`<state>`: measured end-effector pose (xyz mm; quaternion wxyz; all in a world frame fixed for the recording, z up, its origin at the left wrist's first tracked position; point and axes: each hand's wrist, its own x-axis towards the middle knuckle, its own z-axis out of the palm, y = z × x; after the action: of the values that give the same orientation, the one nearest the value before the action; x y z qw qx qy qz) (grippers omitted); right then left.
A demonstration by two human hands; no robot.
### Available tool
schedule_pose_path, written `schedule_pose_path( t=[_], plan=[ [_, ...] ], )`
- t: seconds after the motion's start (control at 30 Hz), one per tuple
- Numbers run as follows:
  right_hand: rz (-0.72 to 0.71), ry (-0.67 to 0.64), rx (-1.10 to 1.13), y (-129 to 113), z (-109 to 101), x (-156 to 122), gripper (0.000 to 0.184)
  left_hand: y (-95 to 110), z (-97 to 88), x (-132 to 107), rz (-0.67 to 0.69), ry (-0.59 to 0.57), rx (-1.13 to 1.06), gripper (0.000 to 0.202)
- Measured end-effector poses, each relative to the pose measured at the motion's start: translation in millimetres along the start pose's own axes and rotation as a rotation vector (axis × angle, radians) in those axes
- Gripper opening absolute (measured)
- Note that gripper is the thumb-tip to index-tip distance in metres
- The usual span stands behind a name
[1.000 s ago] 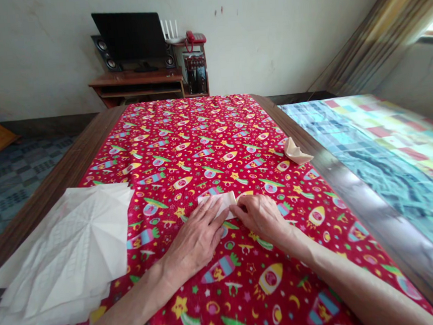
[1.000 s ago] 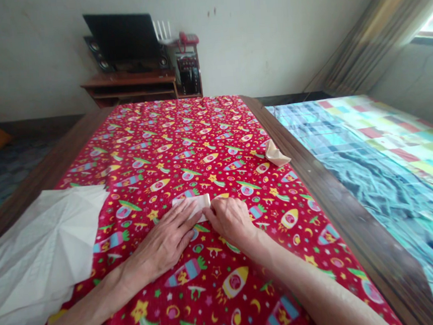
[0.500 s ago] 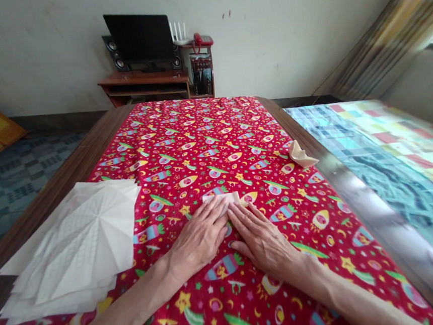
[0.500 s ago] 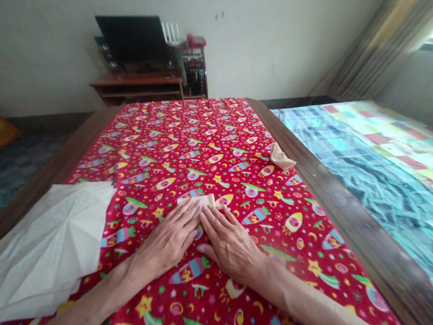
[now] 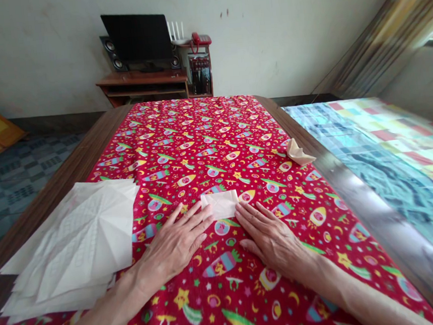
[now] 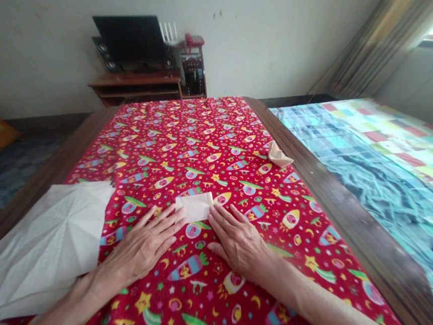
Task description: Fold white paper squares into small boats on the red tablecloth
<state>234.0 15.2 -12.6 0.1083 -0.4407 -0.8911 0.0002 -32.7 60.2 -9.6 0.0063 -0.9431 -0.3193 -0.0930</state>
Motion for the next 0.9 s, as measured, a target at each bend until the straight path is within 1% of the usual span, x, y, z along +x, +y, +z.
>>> schedule_pose_path(
  t=[0.1, 0.2, 0.33, 0.4, 0.47, 0.57, 0.67, 0.77, 0.9],
  plan=[
    [-0.005, 0.024, -0.019, -1, 0, 0, 0.052, -3, -1.9, -10, -0.022, 0.007, 0.012, 0.040],
    [-0.020, 0.075, -0.049, -2, 1, 3, 0.048, 5, -0.6, -11, -0.036, 0.039, 0.033, 0.039],
    [-0.046, 0.143, -0.116, -4, 4, 12, 0.043, 24, 7.3, 5, -0.040, 0.129, 0.026, 0.042],
    [-0.036, 0.157, -0.120, -6, 5, 16, 0.037, 32, 11.2, 15, -0.007, 0.121, -0.012, 0.042],
    [-0.032, 0.142, -0.091, -7, 6, 20, 0.036, 35, 13.3, 24, 0.011, 0.098, -0.051, 0.043],
    [-0.050, 0.074, -0.022, -2, 7, 23, 0.047, 32, 14.2, 29, 0.000, 0.078, -0.068, 0.048],
    [-0.033, 0.027, 0.014, 9, 7, 24, 0.056, 27, 14.5, 26, -0.014, 0.071, -0.065, 0.048],
    [0.019, 0.006, 0.022, 19, 5, 27, 0.054, 22, 13.6, 22, -0.040, 0.063, -0.051, 0.045],
    [0.080, 0.002, 0.025, 22, 3, 33, 0.049, 18, 9.6, 18, -0.090, 0.047, -0.006, 0.043]
  ],
)
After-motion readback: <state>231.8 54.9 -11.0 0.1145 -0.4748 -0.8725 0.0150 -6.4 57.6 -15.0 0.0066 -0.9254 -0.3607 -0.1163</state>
